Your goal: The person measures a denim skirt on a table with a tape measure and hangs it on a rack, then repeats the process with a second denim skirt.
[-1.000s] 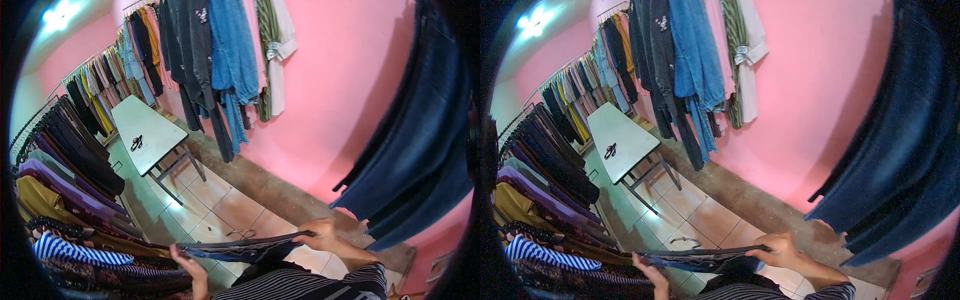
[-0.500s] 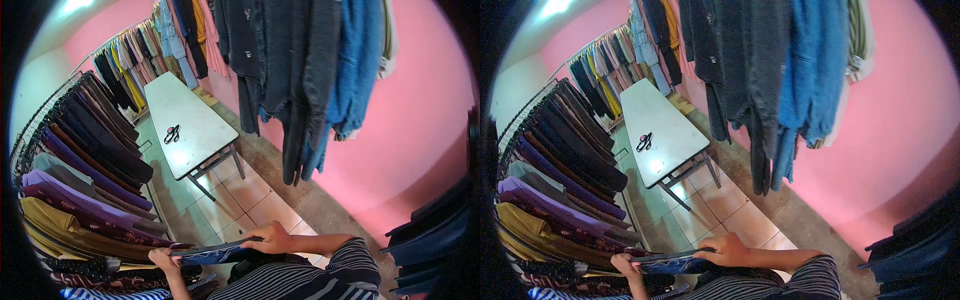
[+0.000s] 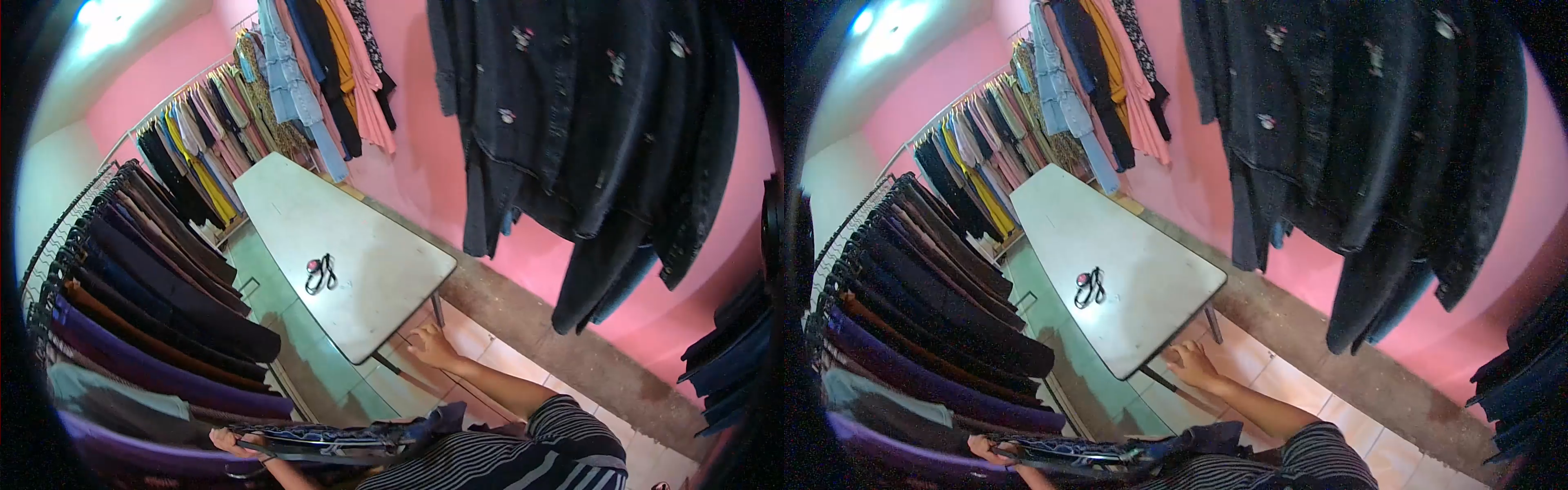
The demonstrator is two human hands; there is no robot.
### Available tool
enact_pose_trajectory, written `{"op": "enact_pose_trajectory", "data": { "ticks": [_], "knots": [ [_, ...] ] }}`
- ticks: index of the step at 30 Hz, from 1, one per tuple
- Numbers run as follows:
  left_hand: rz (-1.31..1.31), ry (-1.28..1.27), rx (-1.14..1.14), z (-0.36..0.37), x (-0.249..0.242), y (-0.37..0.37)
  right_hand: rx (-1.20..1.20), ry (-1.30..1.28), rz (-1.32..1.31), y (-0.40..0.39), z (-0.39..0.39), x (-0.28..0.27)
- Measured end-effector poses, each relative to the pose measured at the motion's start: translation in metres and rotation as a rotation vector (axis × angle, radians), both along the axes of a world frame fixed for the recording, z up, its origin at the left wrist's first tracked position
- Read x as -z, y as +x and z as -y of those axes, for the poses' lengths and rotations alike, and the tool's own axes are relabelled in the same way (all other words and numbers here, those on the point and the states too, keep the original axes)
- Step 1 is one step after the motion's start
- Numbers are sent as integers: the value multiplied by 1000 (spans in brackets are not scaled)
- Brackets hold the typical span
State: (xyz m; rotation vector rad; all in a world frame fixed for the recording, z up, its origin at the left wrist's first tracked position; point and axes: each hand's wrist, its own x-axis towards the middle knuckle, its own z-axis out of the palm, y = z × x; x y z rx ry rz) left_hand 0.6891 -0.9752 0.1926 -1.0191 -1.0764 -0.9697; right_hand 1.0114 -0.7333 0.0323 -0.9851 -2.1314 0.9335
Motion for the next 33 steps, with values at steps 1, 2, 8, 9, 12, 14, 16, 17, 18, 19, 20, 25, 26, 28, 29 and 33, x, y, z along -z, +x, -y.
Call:
{"op": "enact_pose_trajectory", "data": {
  "ticks": [1,2,8,9,12,14,16,17,18,19,20,25,26,28,29,33],
  "knots": [
    [-34,-33,52,-9,-4,-18,66,0,143,-24,-11,28],
    [-69,-70,105,-16,-5,-38,132,-6,285,-44,-23,44],
    [-122,-149,140,-61,3,-126,161,-349,433,-116,-71,68],
    [-158,-227,179,-66,4,-139,179,-339,487,-120,-70,69],
    [-168,-311,172,-82,-1,-164,183,-340,576,-125,-72,75],
    [-132,-327,129,-97,-5,-182,131,-360,650,-120,-73,68],
    [-133,-286,150,-119,-8,-204,136,-371,643,-121,-71,65],
    [-150,-292,149,-129,-8,-219,141,-372,635,-121,-71,65],
    [-169,-296,149,-140,-7,-233,154,-366,642,-122,-71,70],
    [-122,-280,55,-150,-3,-246,167,-357,647,-121,-72,75],
    [-83,-260,-38,-161,-1,-260,164,-387,649,-120,-74,71],
    [-98,-365,170,-204,-5,-350,151,-503,719,-124,-73,55],
    [-73,-317,92,-217,-10,-355,135,-540,789,-127,-75,52],
    [-19,-343,108,-223,-5,-388,140,-595,861,-135,-81,45],
    [-101,-296,146,-235,-8,-401,138,-637,934,-137,-82,40],
    [-52,-231,39,-277,-12,-419,439,-441,851,-206,-121,36]
  ]
}}
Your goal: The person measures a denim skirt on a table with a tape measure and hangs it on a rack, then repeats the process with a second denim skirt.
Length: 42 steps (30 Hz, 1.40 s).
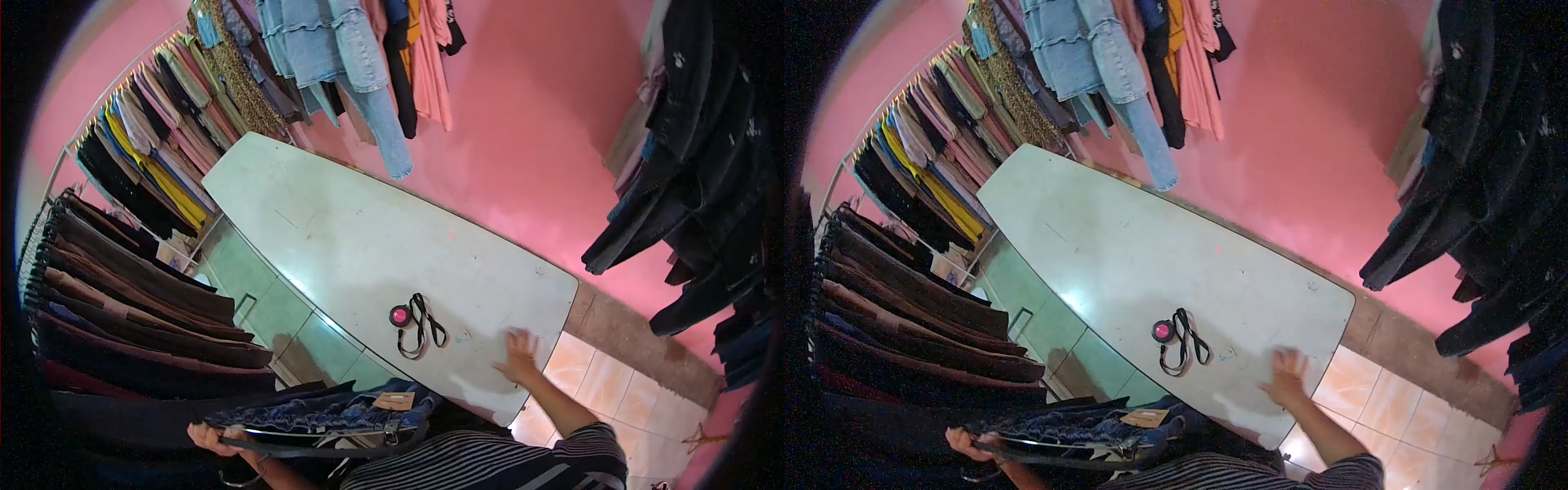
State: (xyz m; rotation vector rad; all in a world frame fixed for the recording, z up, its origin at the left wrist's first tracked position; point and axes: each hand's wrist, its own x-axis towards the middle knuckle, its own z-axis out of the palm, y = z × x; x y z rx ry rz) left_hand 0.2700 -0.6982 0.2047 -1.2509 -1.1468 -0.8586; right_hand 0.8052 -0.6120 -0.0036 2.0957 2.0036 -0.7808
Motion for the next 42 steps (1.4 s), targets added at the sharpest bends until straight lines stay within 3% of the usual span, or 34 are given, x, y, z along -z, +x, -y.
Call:
{"op": "enact_pose_trajectory", "data": {
  "ticks": [1,5,6,9,13,15,19,23,27,31,36,38,40,42],
  "knots": [
    [17,-6,44,-10,-1,-4,52,133,-88,-24,-14,11],
    [20,-24,86,-63,-10,-25,-133,385,-264,-142,-66,-16],
    [-7,-43,202,-76,-13,-37,-126,393,-266,-164,-76,-15],
    [22,-36,223,-116,-16,-67,-287,549,-228,-213,-99,-6],
    [96,-82,298,-161,-26,-117,-72,600,-141,-225,-111,10],
    [167,44,236,-193,-31,-128,50,628,-39,-219,-105,10],
    [126,-61,264,-252,-35,-156,288,651,116,-196,-82,13],
    [120,-121,323,-305,-31,-168,571,486,348,-183,-56,17],
    [182,-182,411,-354,-22,-183,740,373,407,-190,-53,12],
    [155,-226,463,-401,-18,-187,845,576,445,-214,-100,13],
    [127,-315,517,-453,-19,-194,616,1256,-164,-310,-221,-112],
    [130,-273,558,-471,-20,-194,441,1446,-237,-354,-250,-170],
    [122,-296,591,-482,-17,-198,149,1585,-135,-389,-267,-201],
    [119,-311,639,-495,-12,-205,-233,1439,-160,-424,-284,-237]
  ]
}}
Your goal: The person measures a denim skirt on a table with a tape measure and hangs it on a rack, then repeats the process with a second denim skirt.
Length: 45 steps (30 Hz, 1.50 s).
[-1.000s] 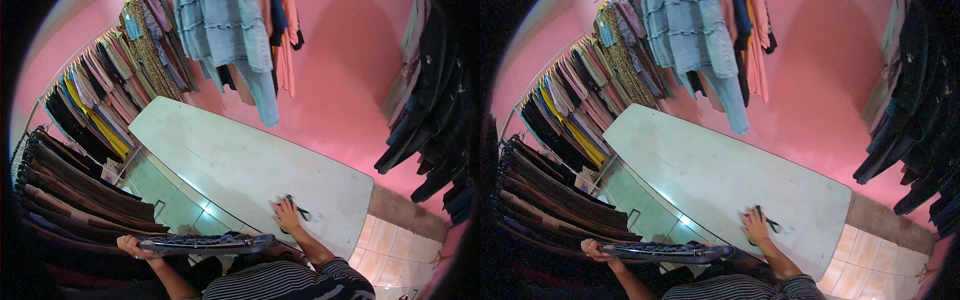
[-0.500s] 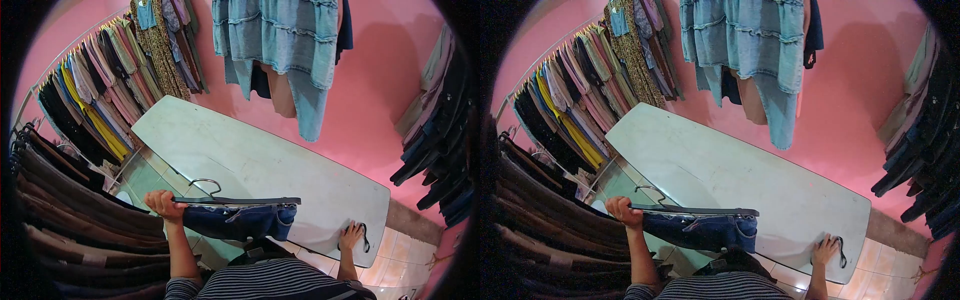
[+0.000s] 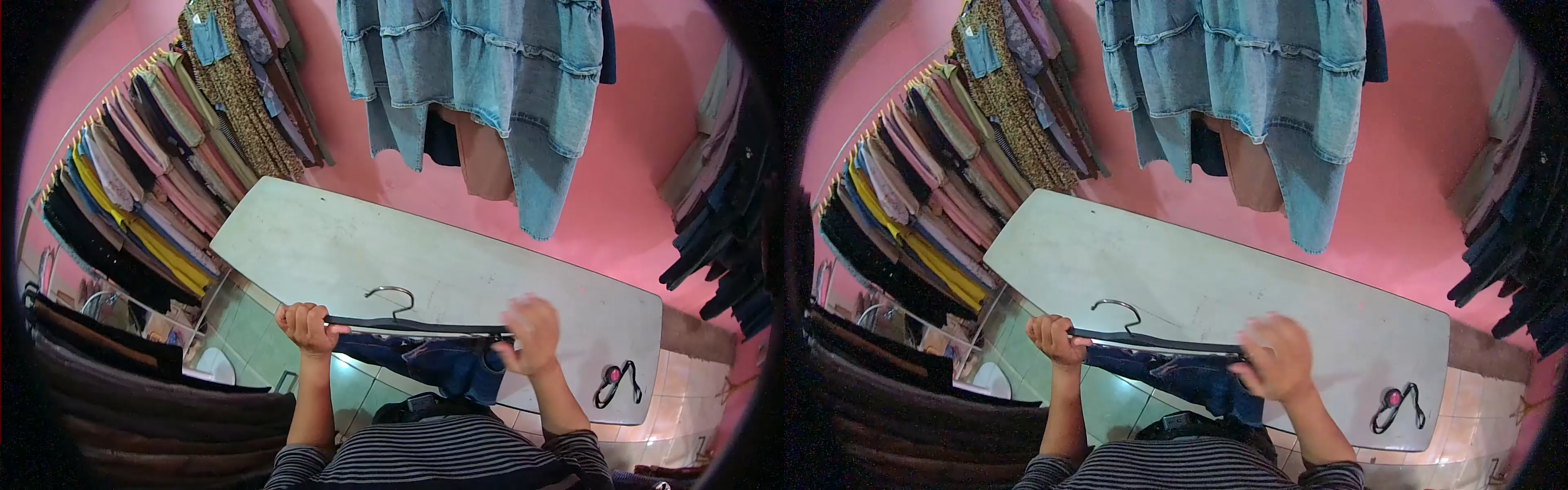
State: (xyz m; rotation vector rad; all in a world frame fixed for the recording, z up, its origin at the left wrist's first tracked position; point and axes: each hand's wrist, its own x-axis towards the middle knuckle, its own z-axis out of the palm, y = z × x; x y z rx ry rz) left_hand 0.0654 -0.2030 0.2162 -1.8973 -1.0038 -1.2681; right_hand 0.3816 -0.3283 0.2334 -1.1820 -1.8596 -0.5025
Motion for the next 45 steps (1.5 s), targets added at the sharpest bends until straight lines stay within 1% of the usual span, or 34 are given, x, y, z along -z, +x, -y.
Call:
{"op": "enact_pose_trajectory", "data": {
  "ticks": [1,2,3,4,6,8,9,11,12,13,15,17,18,19,21,22,24,25,27,28,29,31,32,33,35,36,37,38,39,40,41,43,44,45],
  "knots": [
    [7,2,20,-6,2,-3,20,-29,48,-25,-8,-20],
    [1,10,38,-13,4,-6,85,-82,96,-44,-14,-25],
    [-6,16,58,-19,5,-12,152,-138,141,-59,-18,-26],
    [0,-9,102,-27,9,-20,177,-140,142,-68,-20,-24],
    [3,-62,177,-36,9,-32,292,-294,272,-79,-19,-20],
    [-17,-147,287,-44,6,-46,339,-272,259,-95,-22,-17],
    [-5,-148,308,-50,9,-54,363,-251,234,-104,-23,-18],
    [233,-222,492,-58,21,-68,389,-298,226,-119,-23,-24],
    [364,-194,540,-68,52,-84,397,-339,203,-125,-22,-27],
    [501,-82,512,-78,79,-92,420,-347,211,-130,-22,-30],
    [475,-371,593,-86,118,-116,464,-352,172,-139,-19,-34],
    [491,-867,703,-80,156,-128,516,-363,137,-148,-14,-40],
    [380,-944,660,-78,185,-135,535,-364,123,-151,-10,-42],
    [372,-949,682,-77,197,-139,554,-366,108,-155,-6,-44],
    [235,-1429,833,-76,206,-142,592,-384,84,-162,3,-47],
    [224,-1437,848,-77,210,-144,616,-412,78,-164,7,-48],
    [317,-1372,914,-73,198,-145,660,-454,62,-165,16,-51],
    [310,-1378,923,-73,188,-149,671,-457,61,-161,20,-53],
    [285,-1453,728,-71,158,-157,774,-418,83,-152,23,-62],
    [360,-1419,751,-71,145,-156,848,-380,144,-150,22,-73],
    [356,-1425,758,-75,134,-155,919,-342,207,-147,20,-89],
    [579,-1221,989,-85,108,-149,819,-170,174,-137,11,-118],
    [651,-1381,1110,-89,78,-143,822,-177,175,-132,3,-129],
    [653,-1387,1109,-96,80,-145,816,-154,151,-128,-6,-140],
    [517,-1961,1120,-117,90,-157,801,-133,128,-118,-21,-144],
    [550,-2012,1100,-120,96,-160,754,-162,129,-108,-31,-138],
    [555,-2004,1098,-121,104,-162,708,-188,128,-100,-41,-131],
    [545,-1943,1002,-120,112,-164,722,-184,169,-93,-50,-121],
    [535,-1882,905,-119,115,-165,726,-212,154,-88,-57,-114],
    [641,-1805,897,-116,117,-164,718,-215,154,-82,-66,-108],
    [644,-1802,885,-115,122,-165,710,-220,150,-77,-74,-102],
    [647,-1512,675,-117,137,-163,663,-182,135,-68,-94,-96],
    [600,-1363,629,-120,137,-159,626,-144,129,-62,-107,-94],
    [596,-1357,623,-126,136,-156,621,-139,122,-54,-120,-92]
  ]
}}
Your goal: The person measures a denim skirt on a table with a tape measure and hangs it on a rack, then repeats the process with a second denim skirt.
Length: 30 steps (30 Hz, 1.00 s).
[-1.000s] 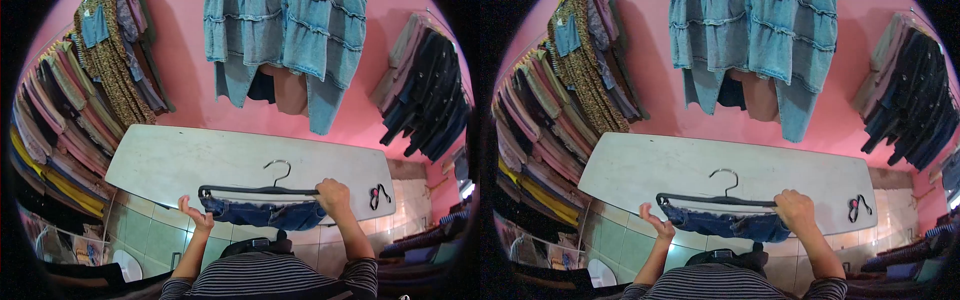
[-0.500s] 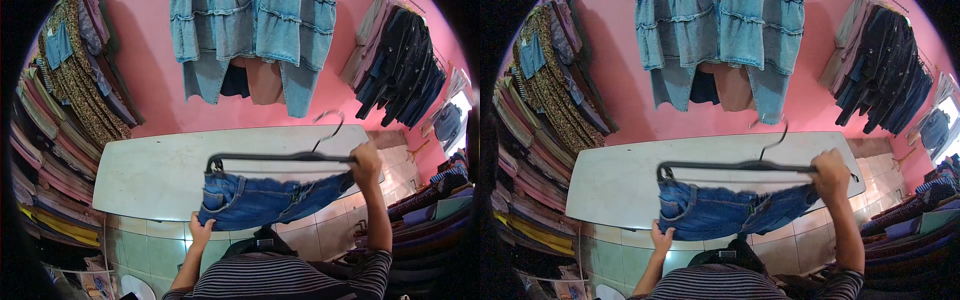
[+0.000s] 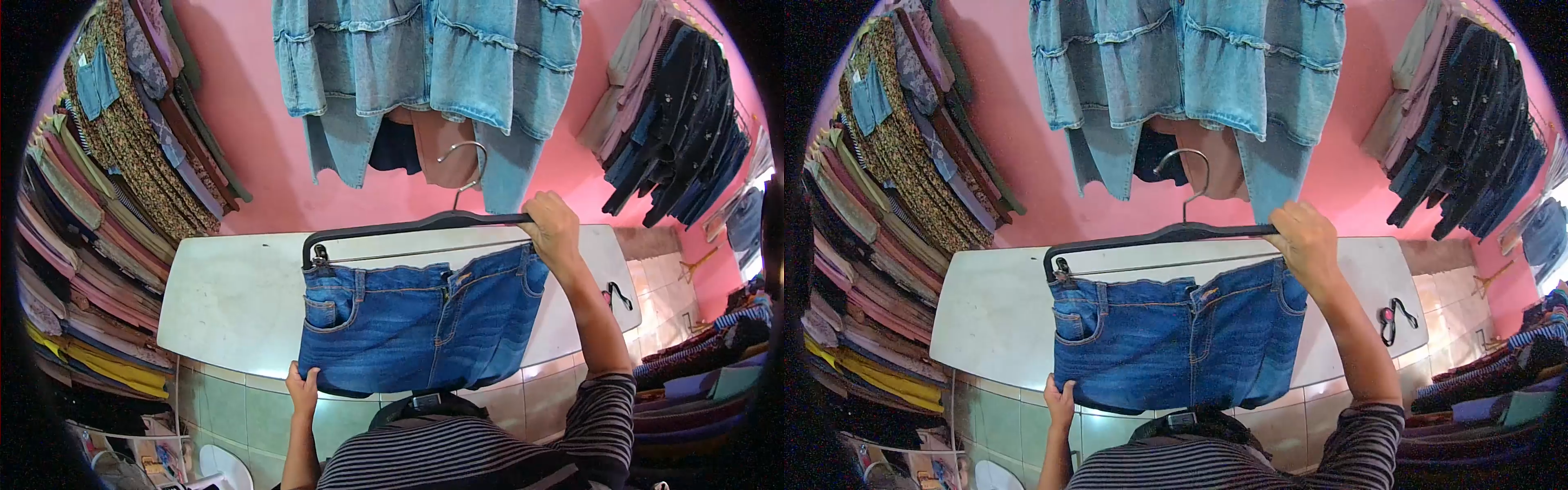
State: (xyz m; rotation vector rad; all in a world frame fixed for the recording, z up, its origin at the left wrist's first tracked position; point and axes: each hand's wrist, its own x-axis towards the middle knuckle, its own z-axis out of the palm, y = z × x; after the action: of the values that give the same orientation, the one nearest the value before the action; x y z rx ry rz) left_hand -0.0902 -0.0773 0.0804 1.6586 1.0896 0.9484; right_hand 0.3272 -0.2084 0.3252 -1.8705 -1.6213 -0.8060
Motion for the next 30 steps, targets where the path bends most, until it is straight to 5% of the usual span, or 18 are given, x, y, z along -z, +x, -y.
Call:
{"op": "enact_pose_trajectory", "data": {
  "ticks": [6,12,15,20,26,30],
  "knots": [
    [-188,255,-371,-57,8,32,-68,57,62,63,-99,45],
    [-431,354,-391,-95,76,58,-60,-29,93,107,-181,197],
    [-770,307,-317,-101,91,63,80,-187,77,115,-206,264],
    [-782,387,-321,-102,87,68,285,-392,-129,99,-228,312],
    [-767,352,-279,-107,85,64,209,-237,-479,46,-143,286],
    [-737,397,-256,-114,83,63,458,-91,-600,-21,3,318]
  ]
}}
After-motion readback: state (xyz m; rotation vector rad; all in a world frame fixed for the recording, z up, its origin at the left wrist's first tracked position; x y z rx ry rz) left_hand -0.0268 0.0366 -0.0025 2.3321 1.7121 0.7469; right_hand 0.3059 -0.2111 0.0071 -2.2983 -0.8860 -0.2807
